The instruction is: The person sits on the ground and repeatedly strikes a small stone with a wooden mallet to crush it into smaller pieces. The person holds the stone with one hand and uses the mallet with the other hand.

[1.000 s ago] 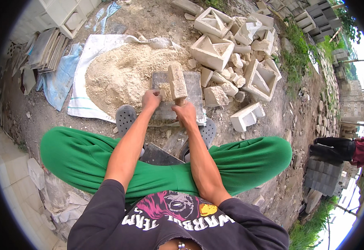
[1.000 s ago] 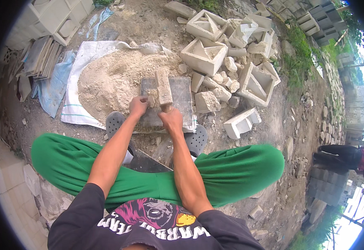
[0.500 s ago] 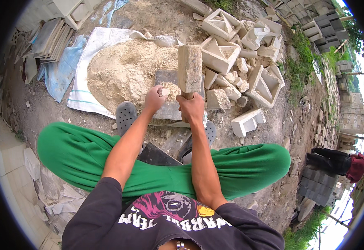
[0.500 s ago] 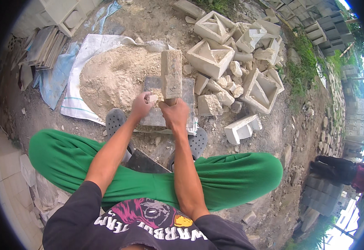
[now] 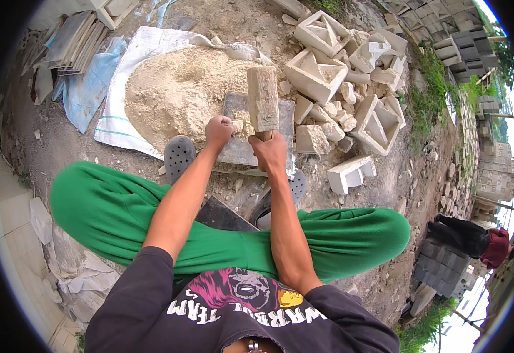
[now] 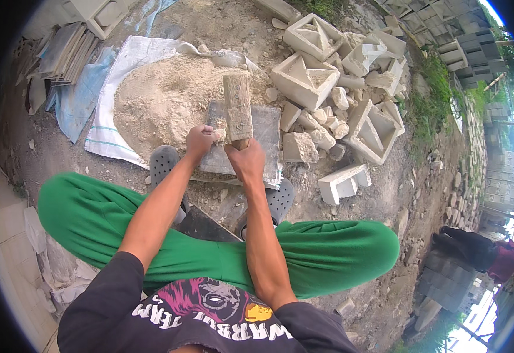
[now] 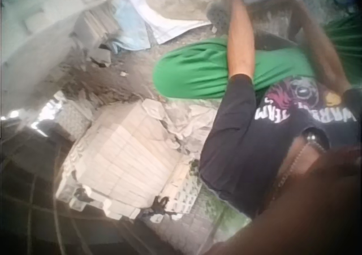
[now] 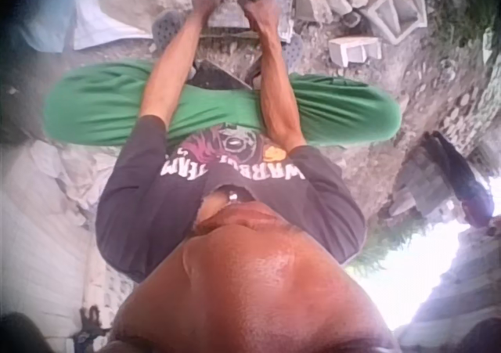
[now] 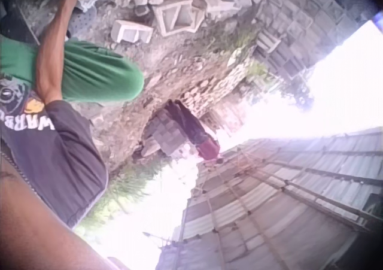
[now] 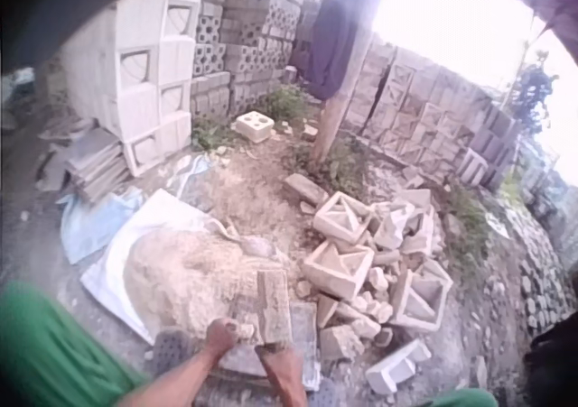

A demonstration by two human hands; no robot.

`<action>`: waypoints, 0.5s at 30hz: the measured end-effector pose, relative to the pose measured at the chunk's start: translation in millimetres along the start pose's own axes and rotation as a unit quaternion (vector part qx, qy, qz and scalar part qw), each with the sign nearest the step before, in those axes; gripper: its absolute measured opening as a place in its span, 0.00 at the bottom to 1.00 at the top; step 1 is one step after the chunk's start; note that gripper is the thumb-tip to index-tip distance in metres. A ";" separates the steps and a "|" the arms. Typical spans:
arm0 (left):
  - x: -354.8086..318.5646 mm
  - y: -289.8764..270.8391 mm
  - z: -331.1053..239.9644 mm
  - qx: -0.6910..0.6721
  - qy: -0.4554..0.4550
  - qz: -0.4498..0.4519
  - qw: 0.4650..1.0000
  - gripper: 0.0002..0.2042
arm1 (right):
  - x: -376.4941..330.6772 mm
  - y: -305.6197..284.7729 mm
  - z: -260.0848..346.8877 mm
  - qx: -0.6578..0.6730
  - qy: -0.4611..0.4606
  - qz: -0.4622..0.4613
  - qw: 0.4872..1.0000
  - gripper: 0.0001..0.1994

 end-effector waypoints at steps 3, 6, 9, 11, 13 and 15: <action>1.8 -1.4 2.1 -0.025 -0.020 0.013 0.999 0.19 | 0.4 4.1 1.4 0.021 -0.017 -0.017 1.000 0.12; -4.4 -4.5 -19.2 0.020 -0.047 0.027 0.998 0.16 | -2.2 22.8 -38.2 -0.014 -0.023 0.002 1.000 0.12; -7.5 -4.6 -27.3 0.030 -0.078 0.018 0.996 0.15 | -1.2 32.5 -75.6 -0.023 0.063 0.042 0.997 0.15; -5.8 -6.7 -25.0 0.033 -0.070 0.009 0.997 0.15 | 0.4 30.5 -75.4 -0.008 0.096 0.056 0.994 0.17; -3.5 -6.0 -17.5 0.055 -0.051 -0.003 0.997 0.16 | 2.0 16.9 -54.9 -0.003 0.083 0.045 0.995 0.16; -2.0 -4.8 -13.9 0.027 -0.051 0.007 0.998 0.17 | 0.4 6.2 -23.7 0.011 0.052 0.007 0.999 0.11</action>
Point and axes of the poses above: each hand's wrist, its own x-axis towards the middle knuckle, its own y-axis out of the palm, z = x × y, the point moved 2 cm from there along x, towards the middle knuckle, and after that the axes turned 11 degrees about -y, right-handed, at the moved point
